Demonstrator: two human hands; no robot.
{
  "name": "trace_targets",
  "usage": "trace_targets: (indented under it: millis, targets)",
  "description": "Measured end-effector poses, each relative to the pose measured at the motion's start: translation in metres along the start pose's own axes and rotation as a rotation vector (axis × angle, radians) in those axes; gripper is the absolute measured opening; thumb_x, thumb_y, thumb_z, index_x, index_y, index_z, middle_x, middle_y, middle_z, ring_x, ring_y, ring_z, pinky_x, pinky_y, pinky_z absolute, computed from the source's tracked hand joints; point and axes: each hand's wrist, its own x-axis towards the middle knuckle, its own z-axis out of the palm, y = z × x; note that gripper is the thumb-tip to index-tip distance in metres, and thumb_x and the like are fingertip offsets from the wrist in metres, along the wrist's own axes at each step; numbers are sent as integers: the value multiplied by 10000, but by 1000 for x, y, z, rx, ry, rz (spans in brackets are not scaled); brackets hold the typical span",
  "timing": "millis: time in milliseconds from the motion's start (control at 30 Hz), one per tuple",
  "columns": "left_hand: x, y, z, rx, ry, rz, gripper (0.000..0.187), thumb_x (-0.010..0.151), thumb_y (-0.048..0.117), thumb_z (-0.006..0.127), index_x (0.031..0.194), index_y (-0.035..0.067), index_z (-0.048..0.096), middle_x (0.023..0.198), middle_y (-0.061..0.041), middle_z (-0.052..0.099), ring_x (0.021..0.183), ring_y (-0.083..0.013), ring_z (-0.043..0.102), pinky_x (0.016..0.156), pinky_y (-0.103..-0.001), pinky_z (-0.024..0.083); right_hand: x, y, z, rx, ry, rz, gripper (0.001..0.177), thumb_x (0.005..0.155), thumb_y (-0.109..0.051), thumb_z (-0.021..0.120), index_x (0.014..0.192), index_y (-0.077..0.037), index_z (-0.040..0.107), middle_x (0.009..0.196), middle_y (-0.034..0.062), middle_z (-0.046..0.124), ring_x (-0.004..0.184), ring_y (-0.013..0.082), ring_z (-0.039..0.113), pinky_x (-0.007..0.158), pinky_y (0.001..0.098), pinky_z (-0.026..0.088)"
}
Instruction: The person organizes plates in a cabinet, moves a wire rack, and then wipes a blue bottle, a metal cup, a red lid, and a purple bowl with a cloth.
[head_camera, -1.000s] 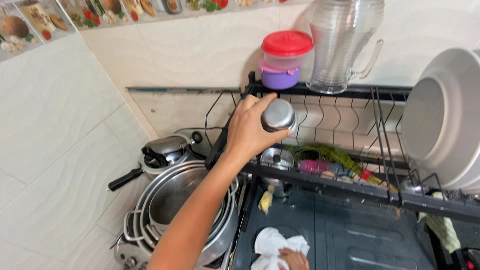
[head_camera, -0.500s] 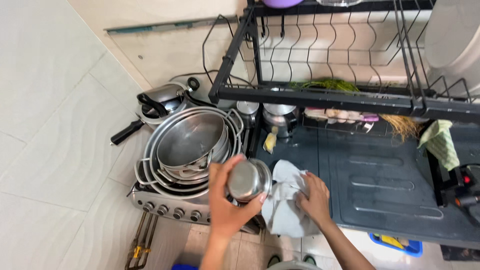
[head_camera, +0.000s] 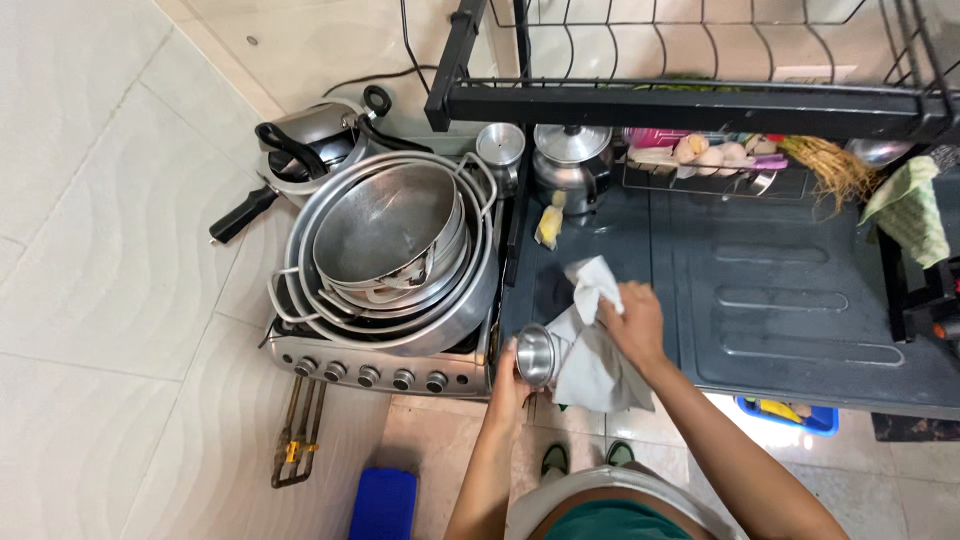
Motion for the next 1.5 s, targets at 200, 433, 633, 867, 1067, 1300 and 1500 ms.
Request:
trace_targets:
  millis: [200,433,633,867,1067,1300,1500]
  targets:
    - [2,20,3,228,-37,-149,1012,967,755,548,1558,-48,371,1517,-328,387,1358,-427,472,1094,-512,402,-28,-77,-76,621,137,-538,472,1042,-324,452,1228,57,659,1343,256,580,1276,463,535,1089,527,407]
    - [37,-41,-27,197,-156,-170,665,1021,616,565,1296,11,537,1143,-215,521,971,-353,590,769,-426,524,-34,-112,-95,636,-430,-769,373,899,-180,687,1246,-80,594,1094,175,674,999,406,658,859,521,505]
    - [39,-52,-32,314,-233,-102,490,1083,510,534,1117,40,668,853,-150,648,674,-291,699,527,-357,618,-28,-63,-51,200,-150,-716,63,905,-160,633,951,-129,664,762,76,694,730,333,718,686,422,582]
    - [-26,41,17,979,-171,149,552,1095,440,356,1038,-5,678,810,-294,675,676,-413,732,537,-457,617,-36,-26,-13,-133,-30,-630,261,827,-456,624,947,-233,686,646,-6,685,561,282,689,506,412,529]
    - [-27,58,28,981,-140,16,926,1021,734,271,1224,-85,653,985,-362,691,621,-288,753,487,-271,599,-49,-75,-62,-28,-58,-588,352,801,-239,587,1148,-191,622,871,15,718,804,277,733,651,399,588]
    - [-12,44,36,542,-123,-179,965,1047,714,96,1233,-106,569,841,-220,638,544,-251,711,332,-179,531,-53,-81,-81,164,-70,-861,531,809,23,500,1310,-123,598,1111,108,701,970,350,722,741,455,606]
    - [-16,36,31,1019,-90,81,946,1062,671,92,860,-26,699,795,-293,685,867,-484,714,752,-570,530,-53,-47,-43,20,39,-633,137,852,-247,610,981,-205,591,648,-3,582,588,288,674,546,398,554]
